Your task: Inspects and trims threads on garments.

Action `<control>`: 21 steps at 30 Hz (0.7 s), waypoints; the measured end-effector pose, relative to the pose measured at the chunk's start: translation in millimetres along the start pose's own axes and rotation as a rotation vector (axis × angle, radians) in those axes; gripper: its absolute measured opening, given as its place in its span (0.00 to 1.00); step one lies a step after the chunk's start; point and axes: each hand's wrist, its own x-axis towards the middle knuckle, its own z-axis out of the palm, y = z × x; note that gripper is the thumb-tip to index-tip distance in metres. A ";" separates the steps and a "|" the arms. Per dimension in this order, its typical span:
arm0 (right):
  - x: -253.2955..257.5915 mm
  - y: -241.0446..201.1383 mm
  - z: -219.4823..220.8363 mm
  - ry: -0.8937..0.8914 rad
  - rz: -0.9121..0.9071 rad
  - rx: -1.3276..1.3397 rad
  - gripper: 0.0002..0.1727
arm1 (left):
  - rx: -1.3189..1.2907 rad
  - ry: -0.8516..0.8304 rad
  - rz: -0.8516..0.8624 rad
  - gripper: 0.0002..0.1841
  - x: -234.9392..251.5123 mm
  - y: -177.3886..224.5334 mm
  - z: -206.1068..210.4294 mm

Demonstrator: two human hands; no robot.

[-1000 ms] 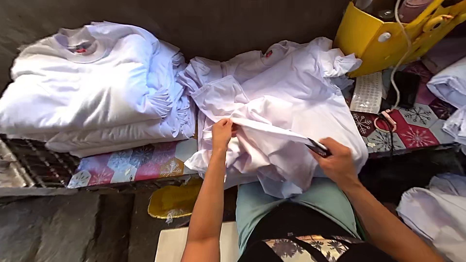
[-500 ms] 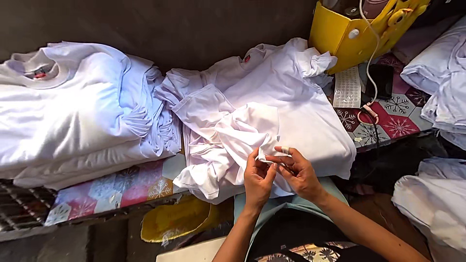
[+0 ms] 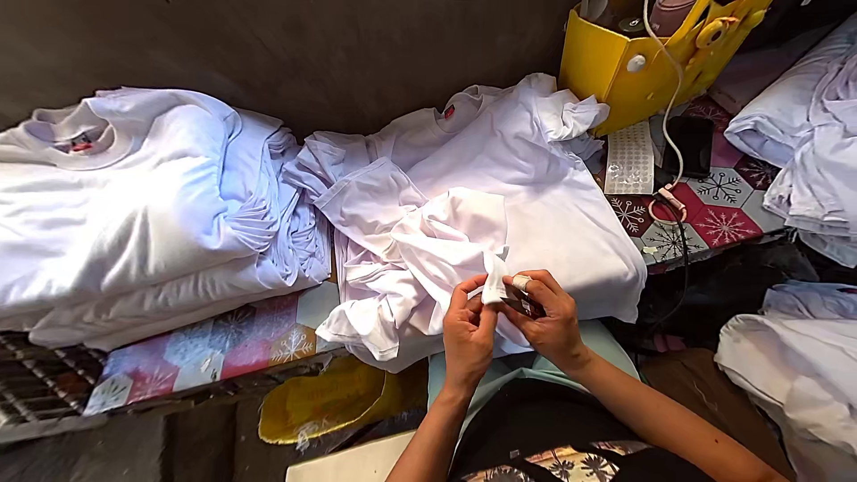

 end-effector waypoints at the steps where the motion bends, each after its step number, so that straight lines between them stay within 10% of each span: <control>1: 2.8 -0.1 -1.3 0.016 0.021 0.004 0.13 | 0.057 0.012 0.051 0.18 -0.5 -1.3 1.9; 10: 25.5 4.2 -56.0 0.175 0.252 0.084 0.07 | 0.894 0.085 0.421 0.06 10.7 -12.6 -36.9; 17: 29.3 36.7 -97.2 0.266 0.283 -0.072 0.06 | 0.760 0.421 0.303 0.11 20.1 20.5 -112.3; 21: 20.1 46.2 -108.1 0.161 0.482 -0.261 0.10 | 0.617 0.333 0.291 0.14 12.9 18.9 -110.3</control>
